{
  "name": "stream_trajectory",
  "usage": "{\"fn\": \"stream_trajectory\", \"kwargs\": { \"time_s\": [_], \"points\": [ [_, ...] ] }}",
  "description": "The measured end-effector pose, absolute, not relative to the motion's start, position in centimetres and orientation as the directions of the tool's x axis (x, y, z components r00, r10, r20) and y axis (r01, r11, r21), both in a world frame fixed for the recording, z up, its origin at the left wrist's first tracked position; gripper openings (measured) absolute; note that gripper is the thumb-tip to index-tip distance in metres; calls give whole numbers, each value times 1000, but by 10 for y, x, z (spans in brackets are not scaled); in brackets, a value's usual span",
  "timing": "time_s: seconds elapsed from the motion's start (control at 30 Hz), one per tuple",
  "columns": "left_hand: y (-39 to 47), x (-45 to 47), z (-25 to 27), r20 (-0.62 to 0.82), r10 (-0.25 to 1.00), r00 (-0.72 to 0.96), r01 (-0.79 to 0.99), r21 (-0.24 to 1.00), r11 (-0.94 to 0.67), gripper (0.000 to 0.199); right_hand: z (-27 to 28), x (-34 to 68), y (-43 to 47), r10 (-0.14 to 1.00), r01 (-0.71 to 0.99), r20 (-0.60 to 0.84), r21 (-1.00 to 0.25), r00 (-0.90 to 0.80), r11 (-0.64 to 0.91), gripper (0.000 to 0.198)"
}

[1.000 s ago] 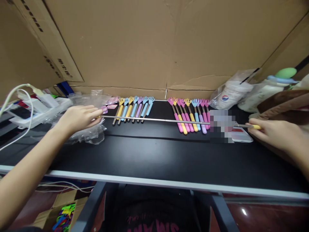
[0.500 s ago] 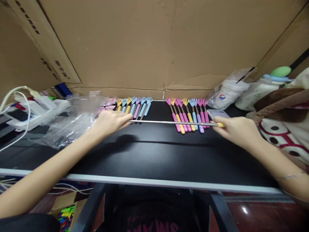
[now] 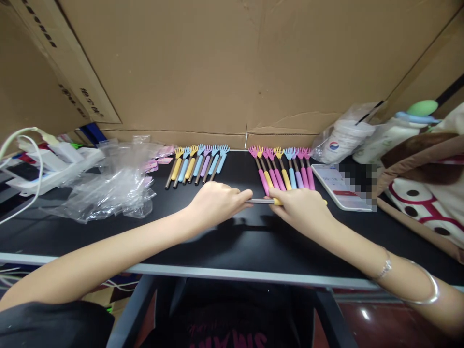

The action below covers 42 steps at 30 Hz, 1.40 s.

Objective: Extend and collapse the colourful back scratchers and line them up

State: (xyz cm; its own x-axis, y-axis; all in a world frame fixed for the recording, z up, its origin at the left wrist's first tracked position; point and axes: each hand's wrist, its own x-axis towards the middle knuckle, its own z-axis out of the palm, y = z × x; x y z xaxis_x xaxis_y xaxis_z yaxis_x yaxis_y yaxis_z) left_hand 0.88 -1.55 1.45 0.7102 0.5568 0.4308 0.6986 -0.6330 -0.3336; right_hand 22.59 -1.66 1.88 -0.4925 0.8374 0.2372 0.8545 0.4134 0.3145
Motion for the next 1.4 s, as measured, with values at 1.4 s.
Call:
{"fn": "stream_trajectory", "kwargs": {
  "time_s": [1.4],
  "points": [
    [0, -192, 24, 386, 652, 653, 656, -719, -231, 39, 19, 435, 23, 721, 804, 481, 569, -498, 175, 39]
  ]
}}
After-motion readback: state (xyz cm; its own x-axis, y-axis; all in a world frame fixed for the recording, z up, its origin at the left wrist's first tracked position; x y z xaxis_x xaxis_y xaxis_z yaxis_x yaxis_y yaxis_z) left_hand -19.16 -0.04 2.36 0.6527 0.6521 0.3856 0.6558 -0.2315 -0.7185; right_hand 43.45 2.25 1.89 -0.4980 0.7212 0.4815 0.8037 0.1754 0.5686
